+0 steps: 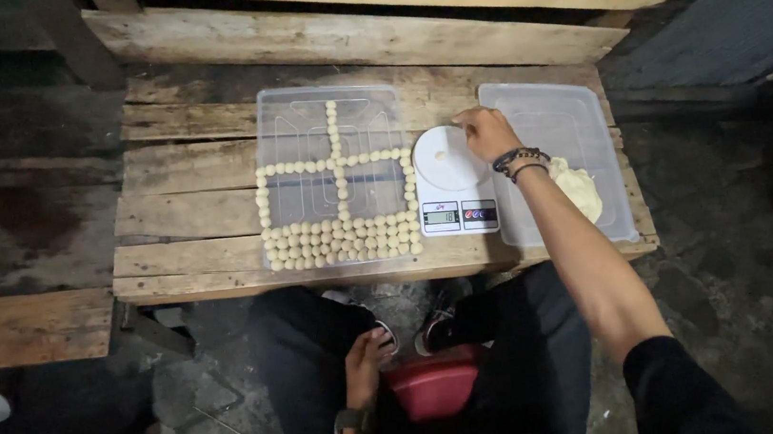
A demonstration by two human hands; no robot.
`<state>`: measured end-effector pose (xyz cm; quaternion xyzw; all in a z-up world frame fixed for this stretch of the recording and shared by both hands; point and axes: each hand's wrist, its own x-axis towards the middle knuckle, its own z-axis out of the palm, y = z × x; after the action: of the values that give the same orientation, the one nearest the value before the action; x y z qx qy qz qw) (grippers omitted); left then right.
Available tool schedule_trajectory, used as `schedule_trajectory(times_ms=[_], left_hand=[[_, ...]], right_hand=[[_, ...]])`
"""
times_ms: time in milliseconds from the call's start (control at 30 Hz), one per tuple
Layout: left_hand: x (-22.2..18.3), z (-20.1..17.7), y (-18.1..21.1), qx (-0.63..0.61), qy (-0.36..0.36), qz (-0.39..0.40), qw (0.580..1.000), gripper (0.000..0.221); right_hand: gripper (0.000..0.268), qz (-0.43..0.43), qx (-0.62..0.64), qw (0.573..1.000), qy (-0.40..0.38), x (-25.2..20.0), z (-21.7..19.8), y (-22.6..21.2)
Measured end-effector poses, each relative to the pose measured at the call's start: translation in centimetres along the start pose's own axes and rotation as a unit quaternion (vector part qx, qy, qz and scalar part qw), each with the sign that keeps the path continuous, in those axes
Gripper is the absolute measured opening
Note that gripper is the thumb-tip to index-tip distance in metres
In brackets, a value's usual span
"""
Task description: The person portions dough from a bulk mass, weighs each piece on a digital scale, rolls it into a ball between their palms, and places it into a clear plastic tray. The process repeats continuously throughout the clip.
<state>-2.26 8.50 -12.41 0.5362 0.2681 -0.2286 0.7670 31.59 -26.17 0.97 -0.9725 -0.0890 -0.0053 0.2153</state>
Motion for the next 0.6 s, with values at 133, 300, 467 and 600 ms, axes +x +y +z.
schedule_trajectory(times_ms=[133, 300, 467, 600], left_hand=[[-2.7, 1.1, 4.2, 0.026, 0.019, -0.04, 0.999, 0.045], [-2.3, 0.9, 3.4, 0.015, 0.013, -0.029, 0.999, 0.045], [-3.0, 0.7, 3.8, 0.045, -0.001, -0.002, 0.999, 0.045], [-4.6, 2.2, 6.7, 0.002, 0.027, 0.012, 1.0, 0.041]], right_hand=[[0.048, 0.02, 0.002, 0.999, -0.026, 0.6, 1.7, -0.3], [0.03, 0.078, 0.032, 0.994, -0.074, -0.6, 1.5, -4.6], [0.025, 0.07, -0.083, 0.99, -0.093, -2.0, 2.4, -6.7], [0.025, 0.064, 0.128, 0.989, 0.03, -7.6, 0.5, -11.1]])
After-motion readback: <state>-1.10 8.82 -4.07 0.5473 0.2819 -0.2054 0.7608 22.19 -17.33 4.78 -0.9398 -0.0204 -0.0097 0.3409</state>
